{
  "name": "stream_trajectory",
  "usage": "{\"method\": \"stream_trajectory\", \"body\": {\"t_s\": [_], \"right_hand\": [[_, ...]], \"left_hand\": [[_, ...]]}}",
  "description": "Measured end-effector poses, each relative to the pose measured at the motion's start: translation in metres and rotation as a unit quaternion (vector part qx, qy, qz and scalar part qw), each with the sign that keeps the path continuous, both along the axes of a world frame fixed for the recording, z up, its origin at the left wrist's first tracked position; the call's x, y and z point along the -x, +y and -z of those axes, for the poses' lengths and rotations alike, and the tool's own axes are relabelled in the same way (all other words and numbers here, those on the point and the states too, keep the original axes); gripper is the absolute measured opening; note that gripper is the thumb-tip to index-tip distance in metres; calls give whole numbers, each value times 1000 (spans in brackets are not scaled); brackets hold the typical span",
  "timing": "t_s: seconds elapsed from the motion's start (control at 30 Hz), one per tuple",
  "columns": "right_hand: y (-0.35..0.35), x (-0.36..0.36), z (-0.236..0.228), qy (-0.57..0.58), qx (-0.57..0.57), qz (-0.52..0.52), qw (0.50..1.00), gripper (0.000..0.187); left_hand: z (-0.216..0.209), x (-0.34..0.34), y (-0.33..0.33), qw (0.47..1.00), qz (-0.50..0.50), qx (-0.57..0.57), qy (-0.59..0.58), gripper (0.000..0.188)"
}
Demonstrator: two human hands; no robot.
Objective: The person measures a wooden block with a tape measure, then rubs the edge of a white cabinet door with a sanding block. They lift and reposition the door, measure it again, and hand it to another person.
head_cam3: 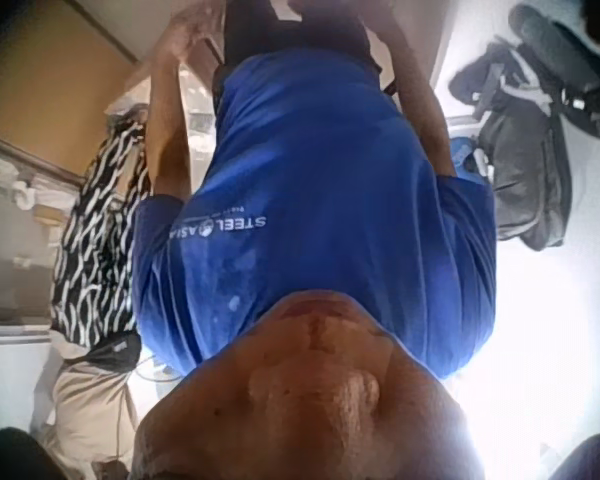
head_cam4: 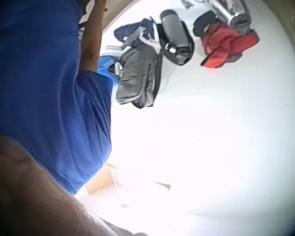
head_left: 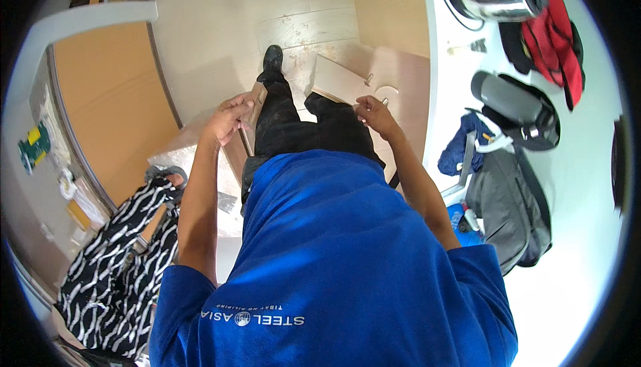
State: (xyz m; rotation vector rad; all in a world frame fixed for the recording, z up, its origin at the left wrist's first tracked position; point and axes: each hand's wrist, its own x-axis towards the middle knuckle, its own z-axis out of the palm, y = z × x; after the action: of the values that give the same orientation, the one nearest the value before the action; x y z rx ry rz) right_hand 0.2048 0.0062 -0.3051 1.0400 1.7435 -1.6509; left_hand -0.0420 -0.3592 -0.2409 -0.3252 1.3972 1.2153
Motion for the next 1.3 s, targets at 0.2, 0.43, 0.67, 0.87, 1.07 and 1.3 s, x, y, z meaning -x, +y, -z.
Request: {"method": "stream_trajectory", "body": {"t_s": [0.2,0.43,0.67,0.87,1.07,1.3], "right_hand": [[-6,4,73,-27,-115,-200,973,41],[-17,49,97,-20,-164,-263,951,42],[-45,109,119,146,-276,-443,840,50],[-46,136,191,132,-216,-600,759,44],[-32,149,197,152,-153,-576,788,37],[-10,153,180,146,-147,-517,831,43]], "left_hand": [[10,-57,-2,976,-207,0,-63,53],[21,-80,22,960,-258,-28,-109,64],[44,-82,32,961,-227,-23,-153,64],[66,-92,34,944,-272,-36,-181,65],[85,-102,29,933,-300,-42,-194,62],[88,-103,36,934,-300,-43,-190,61]]}}
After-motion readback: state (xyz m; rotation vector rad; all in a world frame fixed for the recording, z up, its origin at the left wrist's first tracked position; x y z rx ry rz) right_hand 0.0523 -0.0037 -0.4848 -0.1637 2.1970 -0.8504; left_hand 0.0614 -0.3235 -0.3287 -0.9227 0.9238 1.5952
